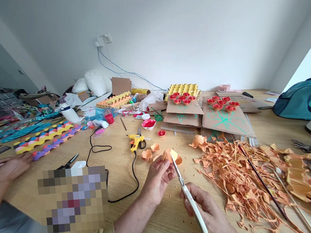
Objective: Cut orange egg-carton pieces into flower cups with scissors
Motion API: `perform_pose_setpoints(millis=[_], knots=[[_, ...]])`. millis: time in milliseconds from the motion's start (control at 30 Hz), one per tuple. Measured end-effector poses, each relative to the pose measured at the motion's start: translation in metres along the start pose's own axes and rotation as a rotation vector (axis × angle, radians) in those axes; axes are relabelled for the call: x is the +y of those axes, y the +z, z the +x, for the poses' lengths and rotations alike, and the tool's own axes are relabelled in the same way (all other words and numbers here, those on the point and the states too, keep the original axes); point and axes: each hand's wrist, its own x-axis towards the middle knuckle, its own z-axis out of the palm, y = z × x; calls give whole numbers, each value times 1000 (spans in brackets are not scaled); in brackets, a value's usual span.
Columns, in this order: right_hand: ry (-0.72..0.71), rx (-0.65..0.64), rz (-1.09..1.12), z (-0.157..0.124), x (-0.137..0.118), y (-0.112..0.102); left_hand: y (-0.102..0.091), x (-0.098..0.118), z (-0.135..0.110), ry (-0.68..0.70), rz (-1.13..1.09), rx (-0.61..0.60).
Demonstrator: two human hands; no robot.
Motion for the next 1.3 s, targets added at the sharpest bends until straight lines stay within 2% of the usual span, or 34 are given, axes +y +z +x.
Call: perform_pose_setpoints(millis=[200, 433, 767, 933, 1100, 1300], knots=[[-19, 12, 68, 0, 5, 5, 1, 1, 0, -11, -10, 5], [25, 56, 79, -1, 5, 11, 0, 1, 3, -33, -9, 27], [65, 143, -25, 3, 6, 17, -1, -5, 3, -55, 110, 99], [6, 245, -138, 3, -4, 27, 2, -8, 4, -9, 157, 161], [31, 228, -173, 3, -14, 34, 10, -6, 0, 27, 190, 176], [43, 185, -185, 0, -7, 36, 12, -5, -2, 59, 219, 195]])
